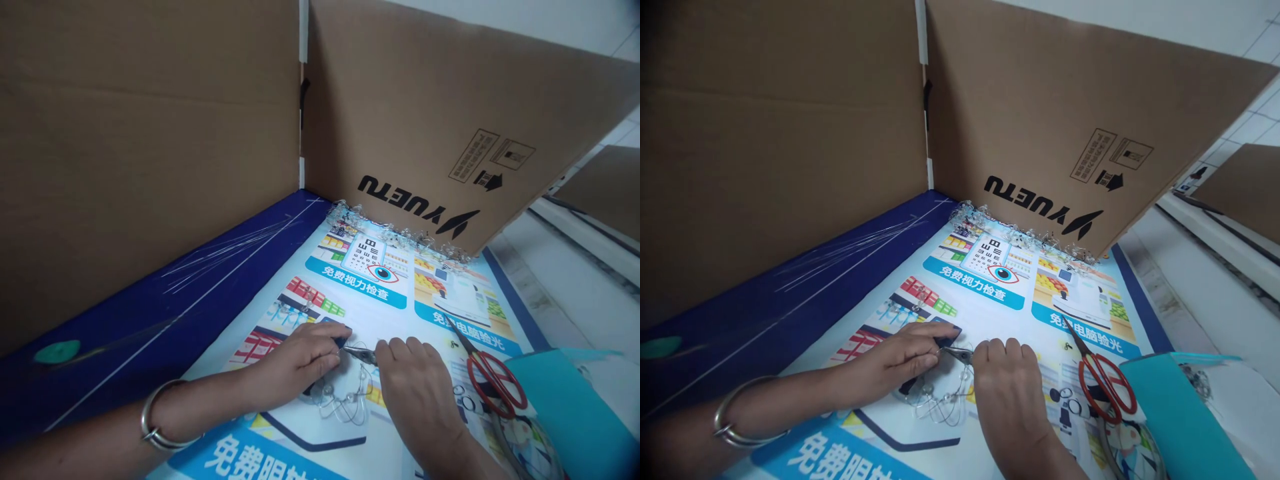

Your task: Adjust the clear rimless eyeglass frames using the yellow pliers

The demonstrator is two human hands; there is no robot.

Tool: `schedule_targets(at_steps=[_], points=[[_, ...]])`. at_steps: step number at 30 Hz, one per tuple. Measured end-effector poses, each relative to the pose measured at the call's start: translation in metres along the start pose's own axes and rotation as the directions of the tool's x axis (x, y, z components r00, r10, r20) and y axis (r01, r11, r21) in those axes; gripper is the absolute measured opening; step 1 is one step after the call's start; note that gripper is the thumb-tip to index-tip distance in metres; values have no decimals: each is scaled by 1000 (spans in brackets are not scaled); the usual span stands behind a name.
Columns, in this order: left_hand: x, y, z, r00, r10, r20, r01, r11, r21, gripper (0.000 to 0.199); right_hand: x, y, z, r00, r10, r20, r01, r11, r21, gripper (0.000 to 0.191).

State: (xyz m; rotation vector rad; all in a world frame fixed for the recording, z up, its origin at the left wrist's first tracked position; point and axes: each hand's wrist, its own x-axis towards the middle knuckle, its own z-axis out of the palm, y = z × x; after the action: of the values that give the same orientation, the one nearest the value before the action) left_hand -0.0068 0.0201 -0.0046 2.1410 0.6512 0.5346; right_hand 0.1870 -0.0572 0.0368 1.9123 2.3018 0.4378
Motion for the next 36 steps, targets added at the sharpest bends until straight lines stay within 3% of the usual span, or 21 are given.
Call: schedule_targets(at_steps=[5, 9, 14, 25, 31, 36], points=[[0, 0, -5, 996, 13, -83, -23, 993, -118, 24, 4, 10, 4, 999, 31, 44, -40, 975, 220, 11], [0, 3, -11, 986, 65, -153, -90, 983, -160, 25, 8, 15, 4, 997, 20, 72, -50, 895, 443, 11], [-3, 9, -11, 988, 126, -86, -136, 983, -119, 26, 7, 10, 1, 994, -36, 104, -37, 779, 626, 10], [-3, 14, -12, 988, 149, -26, -151, 984, -97, 41, 6, 1, 5, 985, -91, 145, -33, 729, 683, 13], [-5, 15, -10, 992, 124, 8, -123, 988, -96, 36, 5, -3, 6, 988, -101, 119, -11, 718, 696, 9], [-5, 11, -11, 995, 28, -93, -45, 982, -183, 28, 4, 4, 12, 998, -24, 54, -20, 718, 696, 11]])
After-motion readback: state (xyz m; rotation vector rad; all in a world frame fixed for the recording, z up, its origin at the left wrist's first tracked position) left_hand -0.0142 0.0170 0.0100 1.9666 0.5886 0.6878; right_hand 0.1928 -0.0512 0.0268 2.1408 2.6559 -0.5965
